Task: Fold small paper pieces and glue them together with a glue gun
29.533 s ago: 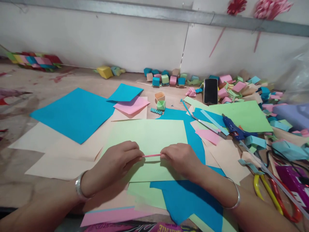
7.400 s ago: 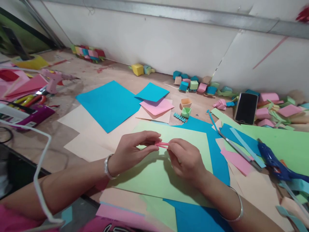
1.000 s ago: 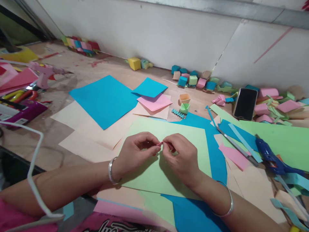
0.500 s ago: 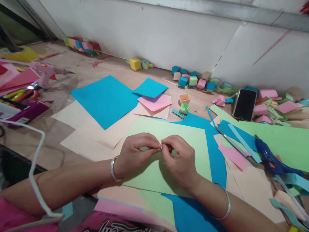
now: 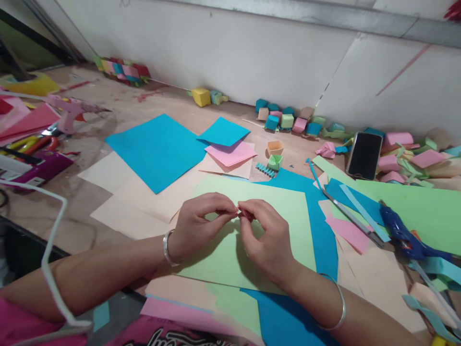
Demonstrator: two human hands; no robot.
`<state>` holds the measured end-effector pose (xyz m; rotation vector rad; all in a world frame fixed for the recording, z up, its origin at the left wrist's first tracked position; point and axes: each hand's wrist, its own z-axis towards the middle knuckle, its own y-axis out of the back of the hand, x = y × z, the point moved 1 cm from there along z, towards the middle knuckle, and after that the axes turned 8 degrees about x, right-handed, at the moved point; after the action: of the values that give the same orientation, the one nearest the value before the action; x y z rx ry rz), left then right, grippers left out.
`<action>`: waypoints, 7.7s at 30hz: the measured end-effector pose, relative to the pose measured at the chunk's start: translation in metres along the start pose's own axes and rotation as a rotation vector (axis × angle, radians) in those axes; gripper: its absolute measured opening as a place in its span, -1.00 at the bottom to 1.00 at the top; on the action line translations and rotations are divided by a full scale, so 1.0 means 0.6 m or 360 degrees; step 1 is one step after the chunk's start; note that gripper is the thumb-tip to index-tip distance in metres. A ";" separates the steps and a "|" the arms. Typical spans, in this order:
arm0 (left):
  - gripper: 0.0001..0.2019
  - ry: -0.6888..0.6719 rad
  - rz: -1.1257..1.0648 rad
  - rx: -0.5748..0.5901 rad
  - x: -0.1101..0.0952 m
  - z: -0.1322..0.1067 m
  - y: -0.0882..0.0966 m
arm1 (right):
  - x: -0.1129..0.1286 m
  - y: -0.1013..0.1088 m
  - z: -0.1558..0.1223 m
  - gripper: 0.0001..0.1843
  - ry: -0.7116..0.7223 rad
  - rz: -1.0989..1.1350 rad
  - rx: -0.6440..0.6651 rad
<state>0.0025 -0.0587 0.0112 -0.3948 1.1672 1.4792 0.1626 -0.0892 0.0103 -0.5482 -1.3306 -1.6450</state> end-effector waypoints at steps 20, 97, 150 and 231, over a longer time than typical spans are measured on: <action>-0.98 0.0574 -0.0517 0.0049 -0.002 -0.001 -0.001 | -0.013 0.009 0.007 -0.88 -0.0095 -0.0191 -0.0069; -0.92 0.0058 -0.0224 -0.0158 -0.012 -0.001 0.004 | 0.024 0.000 -0.006 -0.72 0.0276 -0.0191 -0.0141; -0.84 0.0430 -0.0563 0.0127 -0.008 -0.006 -0.021 | -0.009 0.003 0.021 -0.85 0.0265 -0.0641 -0.0279; -0.89 0.0265 0.0702 0.0516 0.047 0.005 -0.019 | -0.048 -0.015 0.016 -0.89 0.0033 -0.0501 0.0206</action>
<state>0.0055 -0.0423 -0.0146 -0.0344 1.6763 1.6107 0.1665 -0.0694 -0.0141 -0.2525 -1.5557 -1.7925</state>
